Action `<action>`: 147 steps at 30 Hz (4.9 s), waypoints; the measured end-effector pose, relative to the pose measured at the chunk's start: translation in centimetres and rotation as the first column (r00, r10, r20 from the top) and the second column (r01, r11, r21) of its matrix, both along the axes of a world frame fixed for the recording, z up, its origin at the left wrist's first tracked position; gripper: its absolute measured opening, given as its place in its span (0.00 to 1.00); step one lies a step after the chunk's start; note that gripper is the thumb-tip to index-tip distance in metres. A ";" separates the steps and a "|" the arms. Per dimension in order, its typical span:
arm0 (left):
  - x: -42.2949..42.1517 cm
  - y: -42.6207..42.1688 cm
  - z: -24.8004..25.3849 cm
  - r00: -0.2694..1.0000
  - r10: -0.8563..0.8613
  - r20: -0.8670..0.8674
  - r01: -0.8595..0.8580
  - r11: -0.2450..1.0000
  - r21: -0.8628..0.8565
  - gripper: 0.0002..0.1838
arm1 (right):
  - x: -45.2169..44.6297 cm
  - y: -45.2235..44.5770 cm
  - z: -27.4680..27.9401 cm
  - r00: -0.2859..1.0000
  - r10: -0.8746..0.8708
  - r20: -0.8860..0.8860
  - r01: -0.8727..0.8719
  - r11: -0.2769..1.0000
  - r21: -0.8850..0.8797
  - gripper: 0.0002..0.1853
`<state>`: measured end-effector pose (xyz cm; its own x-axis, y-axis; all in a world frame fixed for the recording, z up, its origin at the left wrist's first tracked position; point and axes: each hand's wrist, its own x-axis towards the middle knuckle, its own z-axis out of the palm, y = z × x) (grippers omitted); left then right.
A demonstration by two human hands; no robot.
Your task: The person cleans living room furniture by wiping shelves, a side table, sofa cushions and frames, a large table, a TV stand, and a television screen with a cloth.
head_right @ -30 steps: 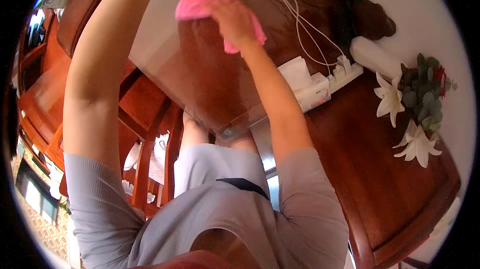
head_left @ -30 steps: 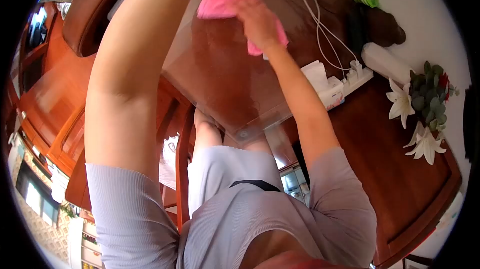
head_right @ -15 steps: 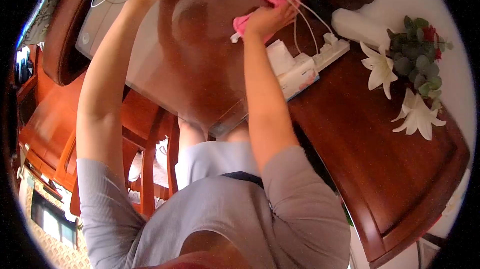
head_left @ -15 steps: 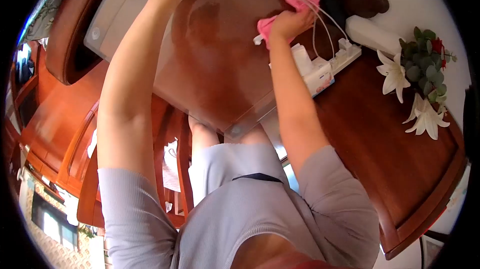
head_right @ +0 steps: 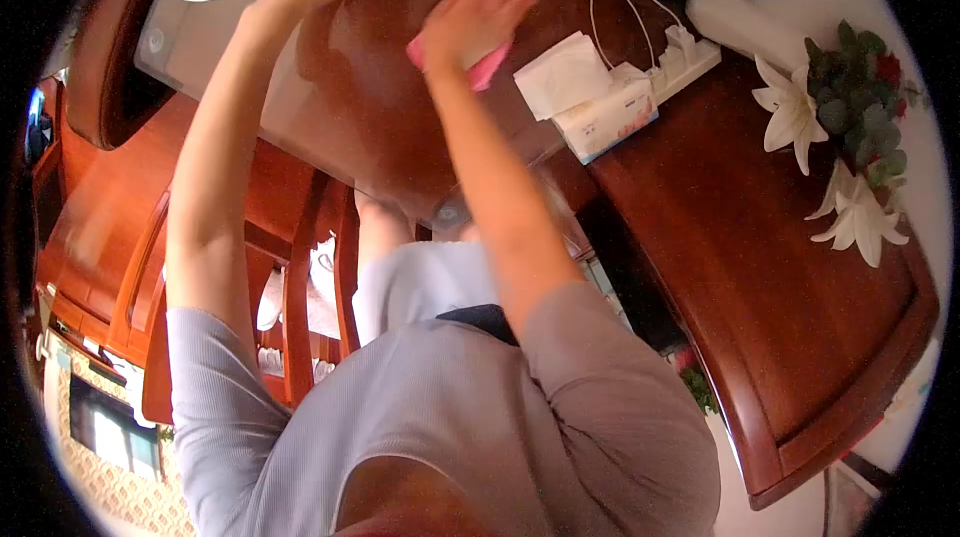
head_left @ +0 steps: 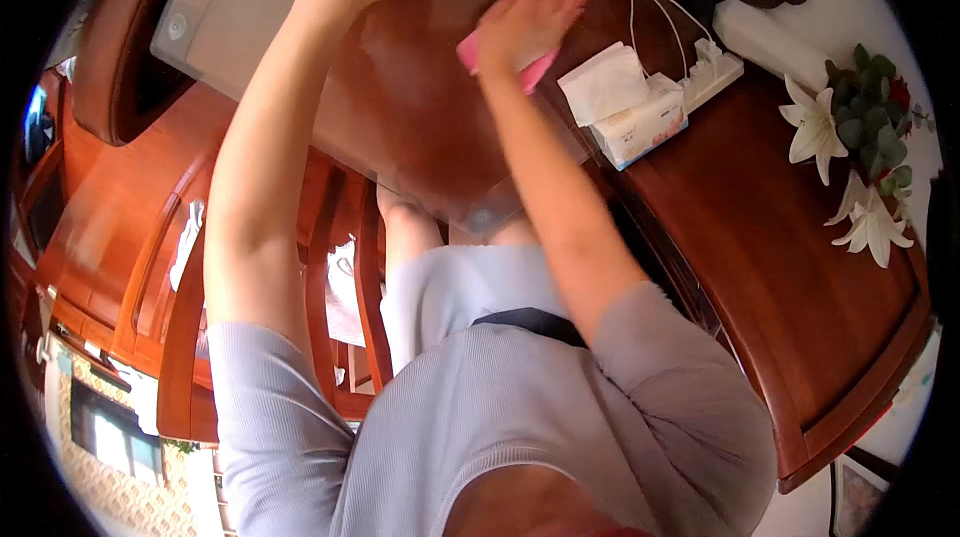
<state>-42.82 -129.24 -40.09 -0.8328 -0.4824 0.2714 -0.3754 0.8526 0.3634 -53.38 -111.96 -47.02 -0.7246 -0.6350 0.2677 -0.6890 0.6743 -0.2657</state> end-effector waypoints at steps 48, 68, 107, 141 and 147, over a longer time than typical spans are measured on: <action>26.6 18.6 11.0 0.697 0.713 -0.082 0.284 -0.170 0.944 0.22 | 17.5 2.0 31.1 -0.713 0.054 0.699 0.036 0.999 -0.040 0.26; 30.2 14.6 34.0 0.645 0.587 -0.490 0.399 0.288 0.871 0.14 | 18.6 1.4 42.9 -0.170 0.588 0.791 -0.239 0.754 -0.612 0.16; 45.8 -16.5 24.8 0.945 0.323 -0.055 -0.075 0.376 0.924 0.17 | 31.9 -29.2 36.2 -0.350 0.111 0.930 -0.260 0.943 -0.210 0.21; 35.3 -40.5 15.7 0.901 -0.402 0.160 0.341 0.888 0.309 0.32 | 39.8 -36.9 8.4 0.864 0.091 0.495 -0.187 0.971 0.147 0.31; 31.7 -40.3 10.8 0.911 -0.149 0.386 0.068 0.974 0.214 0.49 | 13.3 -44.8 4.2 1.000 -0.021 0.011 0.020 0.996 0.092 0.30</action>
